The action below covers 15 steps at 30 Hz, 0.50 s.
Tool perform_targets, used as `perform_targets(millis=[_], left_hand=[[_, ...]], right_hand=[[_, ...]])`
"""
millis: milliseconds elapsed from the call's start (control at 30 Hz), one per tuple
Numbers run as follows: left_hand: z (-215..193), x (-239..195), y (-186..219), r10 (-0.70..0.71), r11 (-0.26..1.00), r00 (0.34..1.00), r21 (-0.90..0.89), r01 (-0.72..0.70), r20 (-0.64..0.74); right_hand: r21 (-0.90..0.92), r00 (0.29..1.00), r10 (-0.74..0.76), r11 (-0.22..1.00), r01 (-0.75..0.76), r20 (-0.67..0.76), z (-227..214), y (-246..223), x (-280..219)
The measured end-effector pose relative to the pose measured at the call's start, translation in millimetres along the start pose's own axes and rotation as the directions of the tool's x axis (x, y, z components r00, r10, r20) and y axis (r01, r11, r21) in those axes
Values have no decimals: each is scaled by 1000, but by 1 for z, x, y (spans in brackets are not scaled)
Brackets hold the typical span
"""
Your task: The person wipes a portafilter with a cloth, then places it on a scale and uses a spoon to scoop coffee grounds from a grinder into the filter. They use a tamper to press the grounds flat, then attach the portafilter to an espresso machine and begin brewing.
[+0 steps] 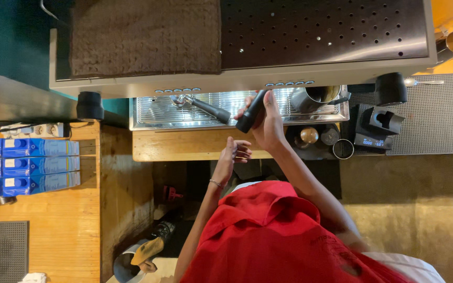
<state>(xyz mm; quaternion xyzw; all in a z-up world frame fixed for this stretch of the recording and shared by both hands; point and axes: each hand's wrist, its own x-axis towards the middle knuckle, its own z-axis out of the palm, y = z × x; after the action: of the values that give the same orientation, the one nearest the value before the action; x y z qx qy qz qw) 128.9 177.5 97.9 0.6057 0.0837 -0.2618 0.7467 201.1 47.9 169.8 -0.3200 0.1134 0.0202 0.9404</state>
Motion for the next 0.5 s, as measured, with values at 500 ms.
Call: perform_targets(millis=[500], left_hand=[[15,27,-8,17,989,993,147,-34,114]], right_hand=[[-283,983,184,943,-177,-2,-78,-13,1]])
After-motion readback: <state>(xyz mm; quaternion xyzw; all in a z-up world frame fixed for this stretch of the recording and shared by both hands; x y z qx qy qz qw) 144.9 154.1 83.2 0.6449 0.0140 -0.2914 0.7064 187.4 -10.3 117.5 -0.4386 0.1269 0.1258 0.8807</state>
